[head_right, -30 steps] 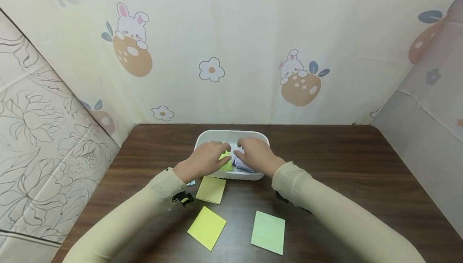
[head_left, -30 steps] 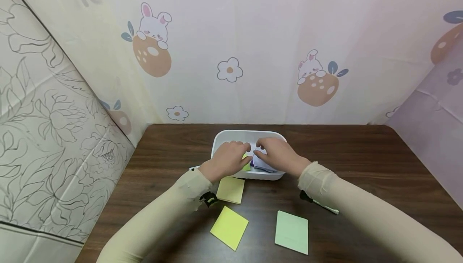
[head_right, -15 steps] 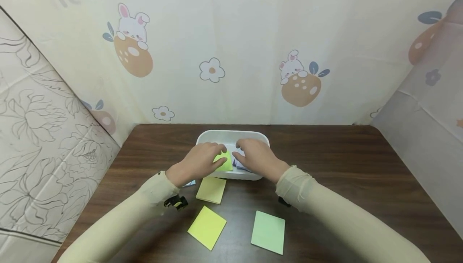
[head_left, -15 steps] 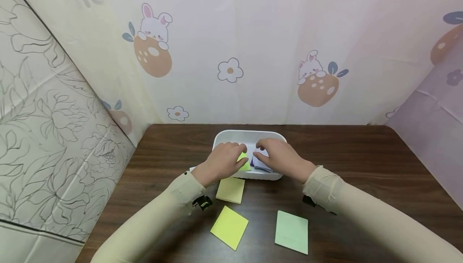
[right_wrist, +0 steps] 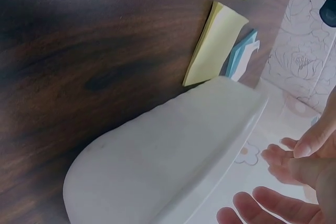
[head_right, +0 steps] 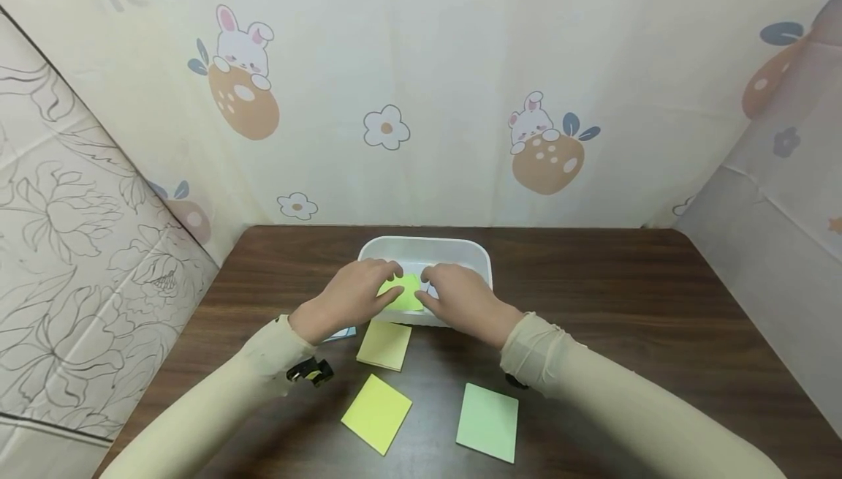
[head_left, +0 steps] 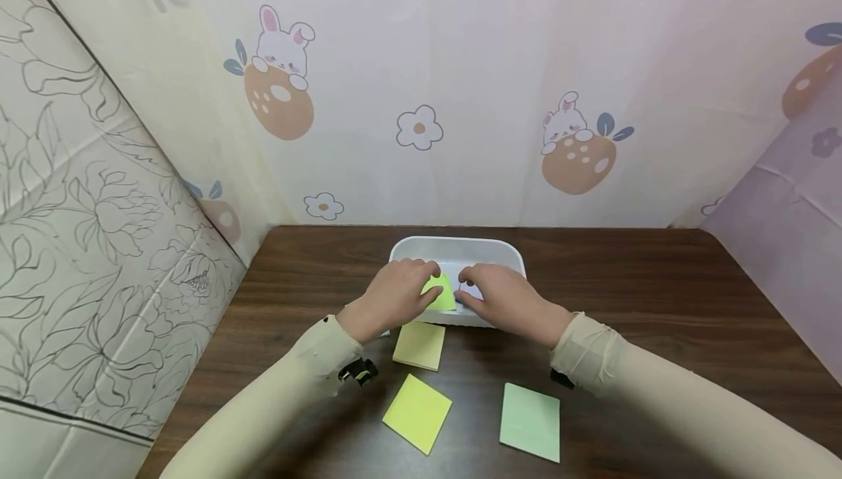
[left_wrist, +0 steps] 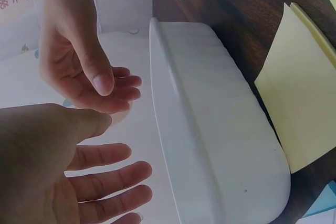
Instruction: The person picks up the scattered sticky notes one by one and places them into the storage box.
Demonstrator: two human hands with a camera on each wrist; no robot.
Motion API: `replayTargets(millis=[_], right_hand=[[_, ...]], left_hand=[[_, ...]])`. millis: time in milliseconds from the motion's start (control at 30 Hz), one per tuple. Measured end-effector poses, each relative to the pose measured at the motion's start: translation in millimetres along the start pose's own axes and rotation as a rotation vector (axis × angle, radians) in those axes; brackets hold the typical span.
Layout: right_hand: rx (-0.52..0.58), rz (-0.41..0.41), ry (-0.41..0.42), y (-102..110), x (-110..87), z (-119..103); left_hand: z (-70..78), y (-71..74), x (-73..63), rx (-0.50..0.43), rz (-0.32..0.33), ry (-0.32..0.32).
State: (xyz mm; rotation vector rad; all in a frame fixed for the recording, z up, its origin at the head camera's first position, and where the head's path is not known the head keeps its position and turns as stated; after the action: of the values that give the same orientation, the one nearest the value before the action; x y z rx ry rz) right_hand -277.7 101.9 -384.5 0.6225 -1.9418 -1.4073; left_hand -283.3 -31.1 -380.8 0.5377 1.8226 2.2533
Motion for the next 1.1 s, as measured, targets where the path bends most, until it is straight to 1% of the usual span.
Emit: replayTargets(millis=[200, 333, 467, 600, 933, 1100], right_hand=[[0.019, 0.022, 0.061, -4.9, -0.5, -10.6], [0.025, 0.026, 0.073, -9.0, -0.8, -14.6], [0.028, 0.021, 0.071, -11.9, 0.3, -17.9], [0.023, 0.018, 0.088, -13.1, 1.5, -23.1], [0.021, 0.018, 0.14, -14.9, 2.8, -37.2], [0.019, 0.02, 0.169, -16.2, 3.9, -45.6]], left_hand=[[-4.7, 0.1, -5.9, -0.018, -0.008, 0.018], [-9.2, 0.2, -9.8, -0.043, -0.01, 0.031], [-13.1, 3.8, -13.5, -0.056, 0.016, 0.031], [-17.0, 7.5, -16.3, -0.065, 0.037, 0.031], [-27.5, 5.9, -19.4, -0.075, 0.01, 0.066], [-36.2, 8.6, -22.2, -0.08, 0.014, 0.092]])
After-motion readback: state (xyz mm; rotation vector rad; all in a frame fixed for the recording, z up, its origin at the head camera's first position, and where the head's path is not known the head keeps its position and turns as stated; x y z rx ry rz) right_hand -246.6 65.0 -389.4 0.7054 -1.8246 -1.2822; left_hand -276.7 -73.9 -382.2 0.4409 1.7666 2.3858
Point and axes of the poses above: each hand's wrist, its own x-axis towards the middle knuckle, its own y-axis out of the back of the hand, z = x × y, the point moved 7 cm from there along x, towards the middle knuckle, and after that the axes turned 14 degrees about y, right-handed, at the moved point
